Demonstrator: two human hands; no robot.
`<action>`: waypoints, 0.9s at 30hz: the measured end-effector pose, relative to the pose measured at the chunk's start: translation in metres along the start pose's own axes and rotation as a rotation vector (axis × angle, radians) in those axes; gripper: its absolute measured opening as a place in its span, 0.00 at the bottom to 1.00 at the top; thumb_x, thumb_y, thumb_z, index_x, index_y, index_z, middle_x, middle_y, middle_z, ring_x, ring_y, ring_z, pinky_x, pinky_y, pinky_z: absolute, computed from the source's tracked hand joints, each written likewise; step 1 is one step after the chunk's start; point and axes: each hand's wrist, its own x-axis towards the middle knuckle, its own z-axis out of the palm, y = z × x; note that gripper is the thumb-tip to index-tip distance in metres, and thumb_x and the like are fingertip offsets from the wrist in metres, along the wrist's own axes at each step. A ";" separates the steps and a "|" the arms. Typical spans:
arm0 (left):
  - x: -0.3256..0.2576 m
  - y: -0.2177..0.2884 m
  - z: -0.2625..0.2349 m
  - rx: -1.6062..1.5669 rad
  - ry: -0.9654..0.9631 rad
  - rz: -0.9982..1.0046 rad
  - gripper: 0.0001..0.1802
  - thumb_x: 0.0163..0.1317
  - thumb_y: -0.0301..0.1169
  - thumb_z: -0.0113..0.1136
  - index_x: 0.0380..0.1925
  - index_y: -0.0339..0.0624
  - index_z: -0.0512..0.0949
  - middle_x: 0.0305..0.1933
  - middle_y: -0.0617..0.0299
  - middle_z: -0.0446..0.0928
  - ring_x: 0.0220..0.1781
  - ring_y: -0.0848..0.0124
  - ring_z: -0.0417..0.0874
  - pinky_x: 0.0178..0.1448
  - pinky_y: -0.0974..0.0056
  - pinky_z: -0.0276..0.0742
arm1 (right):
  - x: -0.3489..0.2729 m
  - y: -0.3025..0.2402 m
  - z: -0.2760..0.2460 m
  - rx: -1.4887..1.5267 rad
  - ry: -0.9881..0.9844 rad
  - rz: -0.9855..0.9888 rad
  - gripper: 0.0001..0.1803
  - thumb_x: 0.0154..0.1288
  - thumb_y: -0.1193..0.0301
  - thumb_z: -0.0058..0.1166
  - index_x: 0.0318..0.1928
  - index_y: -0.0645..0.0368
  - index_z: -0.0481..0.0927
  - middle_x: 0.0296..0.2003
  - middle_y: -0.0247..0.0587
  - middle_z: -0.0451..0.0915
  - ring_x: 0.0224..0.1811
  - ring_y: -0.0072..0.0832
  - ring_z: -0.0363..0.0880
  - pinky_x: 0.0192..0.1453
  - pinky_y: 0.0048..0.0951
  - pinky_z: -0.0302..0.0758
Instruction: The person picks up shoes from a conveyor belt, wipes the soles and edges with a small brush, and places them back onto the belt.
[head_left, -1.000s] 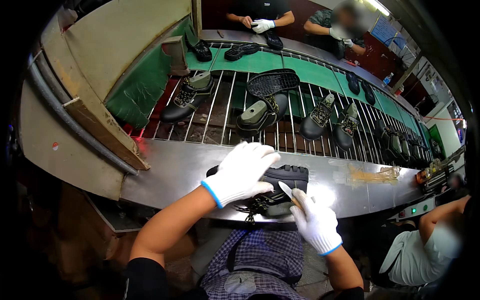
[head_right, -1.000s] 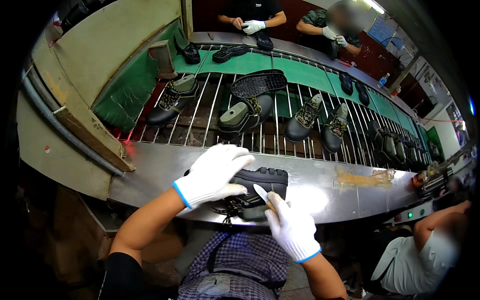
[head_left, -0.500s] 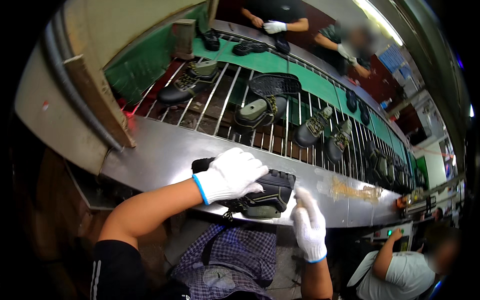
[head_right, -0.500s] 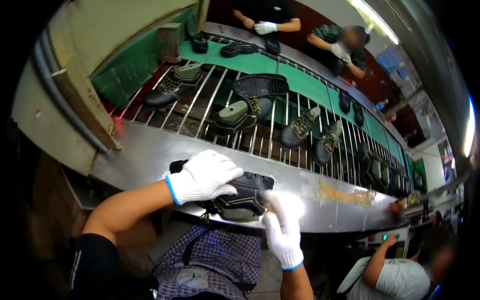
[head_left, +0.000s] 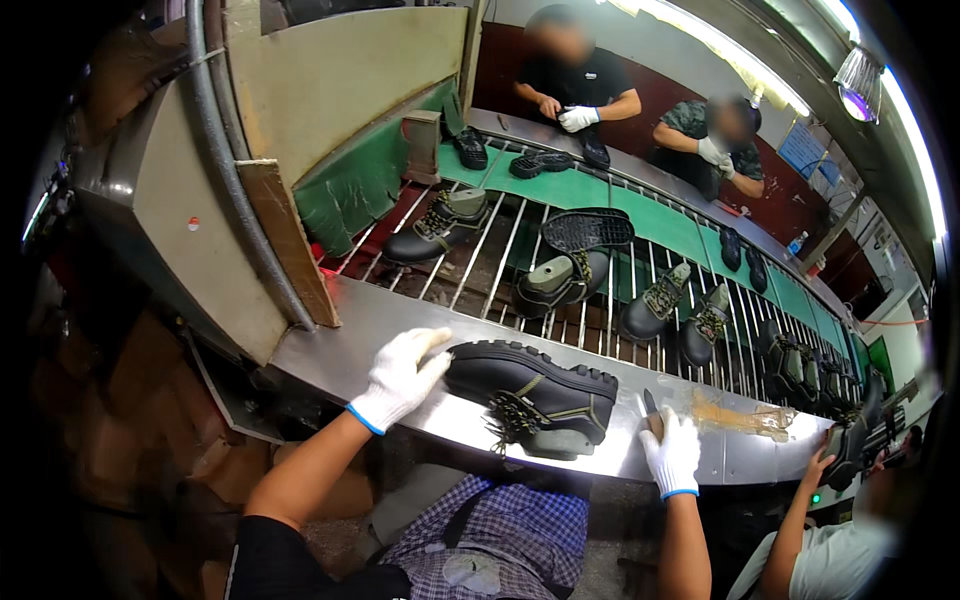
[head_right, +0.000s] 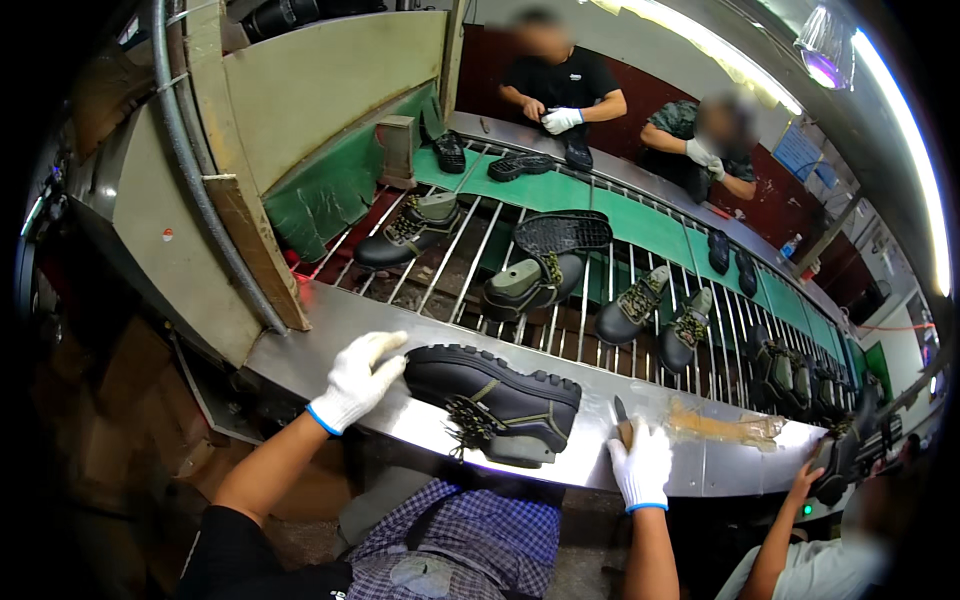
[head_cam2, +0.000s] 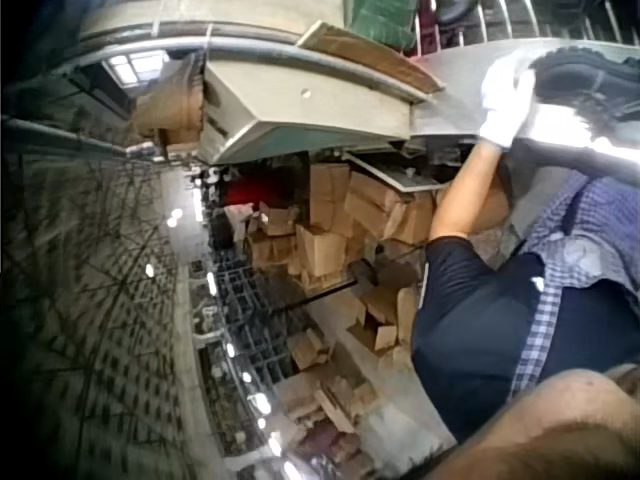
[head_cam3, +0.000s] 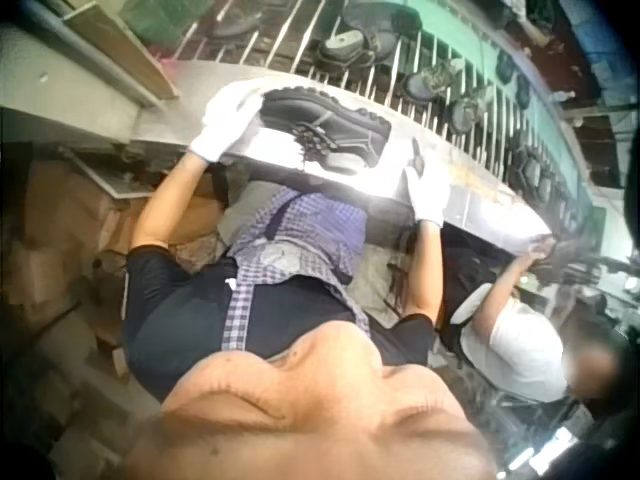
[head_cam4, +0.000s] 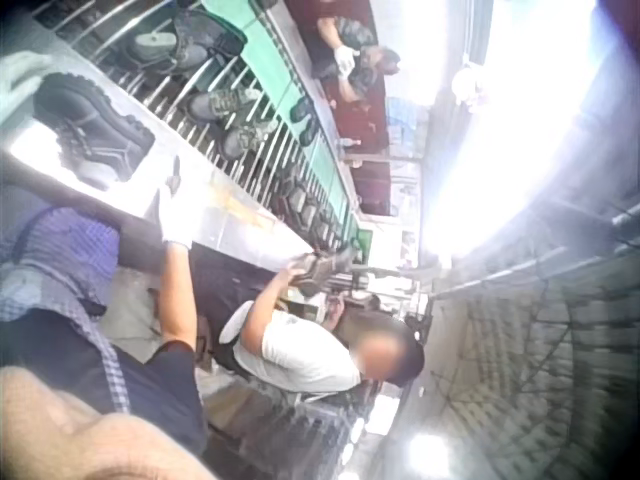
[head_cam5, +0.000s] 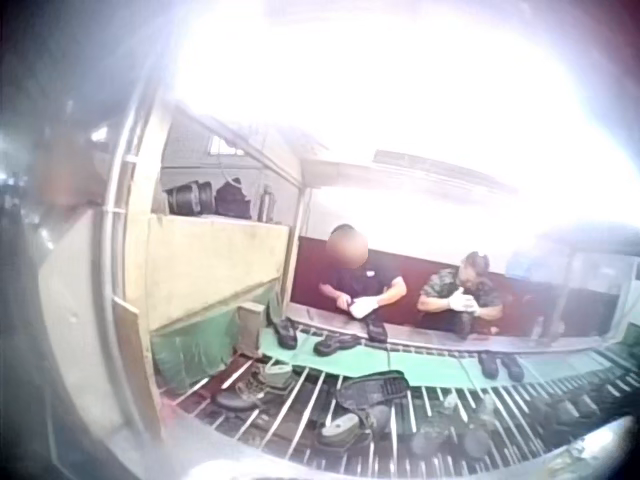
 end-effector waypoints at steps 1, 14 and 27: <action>-0.010 -0.006 0.004 -0.037 -0.021 -0.072 0.23 0.69 0.31 0.69 0.62 0.34 0.85 0.60 0.45 0.87 0.64 0.51 0.89 0.72 0.53 0.83 | 0.007 0.001 0.002 0.013 0.152 -0.094 0.42 0.62 0.51 0.76 0.72 0.53 0.79 0.61 0.58 0.83 0.62 0.56 0.83 0.65 0.53 0.82; 0.008 -0.006 0.092 -0.521 0.043 -0.086 0.17 0.80 0.35 0.55 0.39 0.34 0.87 0.40 0.55 0.89 0.42 0.65 0.87 0.53 0.60 0.83 | -0.046 -0.096 -0.008 1.274 -0.794 -0.241 0.28 0.72 0.57 0.73 0.60 0.66 0.81 0.54 0.43 0.86 0.58 0.28 0.82 0.70 0.36 0.79; 0.029 -0.001 0.104 -0.212 -0.061 -0.146 0.14 0.70 0.29 0.66 0.53 0.35 0.86 0.57 0.47 0.84 0.54 0.56 0.89 0.60 0.57 0.86 | -0.091 -0.044 -0.049 2.186 -0.244 0.338 0.35 0.71 0.61 0.57 0.75 0.63 0.72 0.63 0.51 0.82 0.62 0.43 0.86 0.69 0.45 0.83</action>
